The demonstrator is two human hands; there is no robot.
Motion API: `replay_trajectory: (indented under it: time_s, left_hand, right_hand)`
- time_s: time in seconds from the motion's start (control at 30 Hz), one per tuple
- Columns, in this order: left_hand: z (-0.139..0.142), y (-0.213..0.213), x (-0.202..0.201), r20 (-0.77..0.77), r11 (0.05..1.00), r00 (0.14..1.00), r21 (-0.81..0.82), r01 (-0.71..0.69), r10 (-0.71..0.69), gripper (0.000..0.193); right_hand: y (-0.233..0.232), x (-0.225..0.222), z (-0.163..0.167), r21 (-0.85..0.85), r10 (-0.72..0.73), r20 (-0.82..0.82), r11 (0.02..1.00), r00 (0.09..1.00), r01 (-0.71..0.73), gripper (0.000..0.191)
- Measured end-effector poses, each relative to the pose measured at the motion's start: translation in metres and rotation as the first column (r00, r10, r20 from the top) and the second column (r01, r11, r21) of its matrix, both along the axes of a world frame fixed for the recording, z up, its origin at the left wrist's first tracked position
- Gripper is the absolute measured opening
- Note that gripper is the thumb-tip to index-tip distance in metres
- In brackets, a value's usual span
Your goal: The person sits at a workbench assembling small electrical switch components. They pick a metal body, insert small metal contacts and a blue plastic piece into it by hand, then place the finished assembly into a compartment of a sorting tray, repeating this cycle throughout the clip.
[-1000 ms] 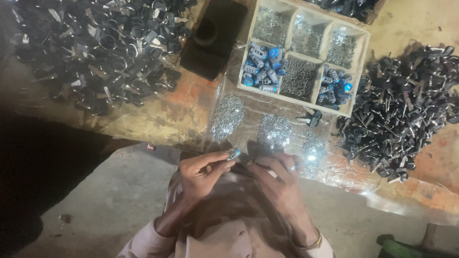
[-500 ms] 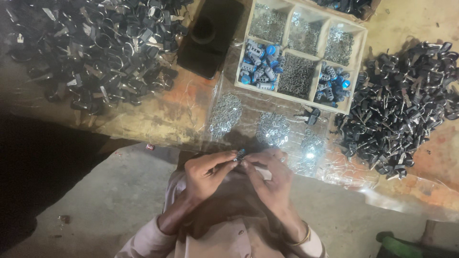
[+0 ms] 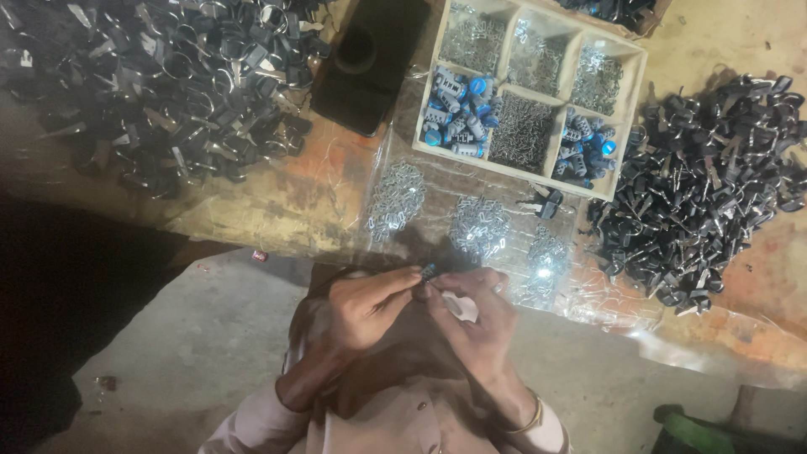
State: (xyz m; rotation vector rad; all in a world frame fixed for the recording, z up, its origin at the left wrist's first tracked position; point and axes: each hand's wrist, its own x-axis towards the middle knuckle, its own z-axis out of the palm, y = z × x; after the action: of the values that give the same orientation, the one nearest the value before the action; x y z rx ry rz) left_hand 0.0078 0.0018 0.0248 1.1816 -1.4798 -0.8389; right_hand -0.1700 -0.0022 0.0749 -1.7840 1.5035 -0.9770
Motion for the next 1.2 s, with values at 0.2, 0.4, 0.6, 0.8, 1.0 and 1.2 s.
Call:
replay_trajectory:
  time_s: [0.2, 0.4, 0.6, 0.8, 1.0, 1.2]
  left_hand:
    - [0.0, -0.001, -0.002, -0.013, 1.0, 1.0, 0.024, 0.006, -0.006, 0.025]
    - [-0.001, -0.001, -0.001, 0.05, 0.993, 0.998, -0.11, 0.032, -0.026, 0.021]
    - [-0.006, 0.004, -0.004, -0.123, 0.997, 0.99, 0.024, 0.079, -0.075, 0.02]
    - [-0.009, 0.008, -0.004, -0.211, 0.987, 0.977, 0.152, 0.042, -0.009, 0.02]
    - [-0.008, 0.005, -0.004, -0.2, 0.982, 0.98, 0.187, 0.02, 0.019, 0.02]
    - [-0.004, 0.002, -0.005, -0.191, 0.983, 0.982, 0.18, 0.045, -0.01, 0.02]
  right_hand:
    - [0.001, -0.003, 0.0, 0.024, -0.01, 0.001, 1.0, 1.0, 0.01, 0.024]
    - [0.002, -0.011, 0.0, -0.111, 0.073, -0.321, 0.987, 0.944, -0.114, 0.031]
    - [0.0, -0.028, 0.001, -0.158, -0.042, -0.481, 0.987, 0.876, -0.04, 0.036]
    - [0.004, -0.032, 0.005, -0.101, -0.036, -0.449, 0.995, 0.893, -0.011, 0.042]
    - [0.006, -0.039, -0.003, -0.249, -0.018, -0.502, 0.96, 0.865, -0.125, 0.022]
    - [0.013, -0.033, -0.004, -0.114, -0.053, -0.249, 0.993, 0.967, 0.025, 0.014]
